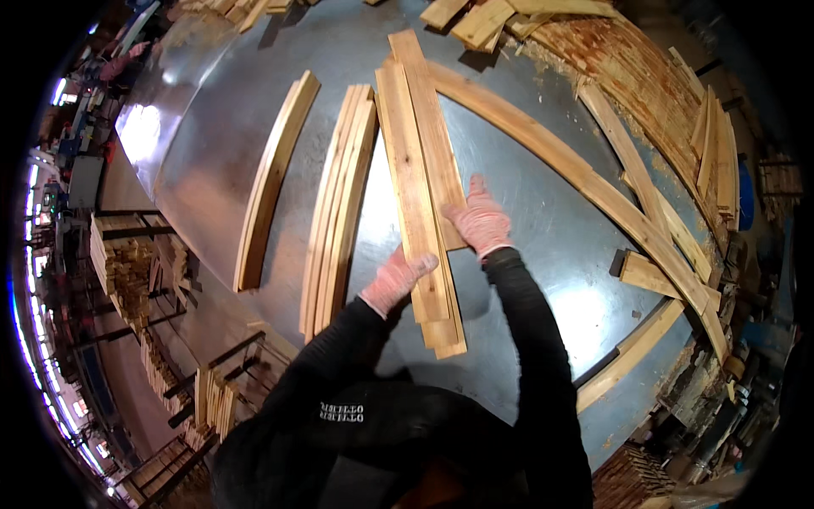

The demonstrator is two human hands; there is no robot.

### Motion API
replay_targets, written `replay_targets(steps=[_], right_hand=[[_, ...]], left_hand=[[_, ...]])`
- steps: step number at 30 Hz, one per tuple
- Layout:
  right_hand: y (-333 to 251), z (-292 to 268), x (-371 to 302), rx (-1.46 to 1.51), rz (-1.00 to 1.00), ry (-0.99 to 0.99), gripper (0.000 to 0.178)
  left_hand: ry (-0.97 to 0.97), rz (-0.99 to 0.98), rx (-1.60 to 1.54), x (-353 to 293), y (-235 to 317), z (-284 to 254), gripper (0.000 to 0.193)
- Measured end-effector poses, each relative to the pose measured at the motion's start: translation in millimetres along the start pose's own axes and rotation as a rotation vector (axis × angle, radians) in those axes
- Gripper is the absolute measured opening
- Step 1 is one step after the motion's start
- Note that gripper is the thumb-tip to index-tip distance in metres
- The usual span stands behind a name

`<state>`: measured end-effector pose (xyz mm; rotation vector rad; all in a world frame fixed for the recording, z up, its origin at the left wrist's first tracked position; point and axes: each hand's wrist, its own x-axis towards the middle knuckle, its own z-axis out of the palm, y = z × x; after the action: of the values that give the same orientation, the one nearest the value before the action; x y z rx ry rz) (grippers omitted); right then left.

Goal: The person repeatedly picks up thin wooden planks from a metal workbench and stacks them into neat piles. They handle the planks one at a time or in small groups, aligning them and placing them onto growing stacks on the bench surface.

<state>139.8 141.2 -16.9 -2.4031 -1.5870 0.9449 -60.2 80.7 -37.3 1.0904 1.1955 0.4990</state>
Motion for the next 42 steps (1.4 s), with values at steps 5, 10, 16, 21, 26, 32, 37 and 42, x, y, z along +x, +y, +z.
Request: replay_targets(steps=[5,10,16,21,26,32,37,42], right_hand=[[-3.9,-4.5,26.9,0.082,-0.083,-0.272,0.077],[18.9,-65.0,91.0,-0.402,-0.328,0.616,0.084],[-38.2,-56.6,147.8,-0.473,-0.379,0.239,0.08],[-75.7,-29.2,84.9,-0.338,-0.19,0.012,0.063],[30.2,-32.1,-29.5,0.218,-0.028,-0.395,0.053],[45.5,80.8,-106.2,0.678,-0.083,-0.255,0.062],[-66.2,27.9,-69.4,0.635,0.049,-0.341,0.083],[-111.5,46.9,-48.8,0.161,0.104,-0.108,0.073]], left_hand=[[0.151,-0.229,-0.041,-2.9,7.0,-21.1,0.06],[0.079,-0.216,-0.227,-11.0,19.0,-39.1,0.06],[0.053,-0.118,-0.29,-13.9,-18.9,-62.1,0.069],[0.033,-0.1,-0.363,-17.6,-32.7,-71.6,0.07],[-0.007,-0.074,-0.216,-14.9,-30.5,-73.5,0.07],[-0.058,-0.072,-0.31,-5.5,-35.0,-75.7,0.071],[-0.083,-0.099,-0.103,-17.7,-35.9,-83.2,0.075],[0.18,-0.136,0.234,-47.2,-42.6,-86.1,0.071]])
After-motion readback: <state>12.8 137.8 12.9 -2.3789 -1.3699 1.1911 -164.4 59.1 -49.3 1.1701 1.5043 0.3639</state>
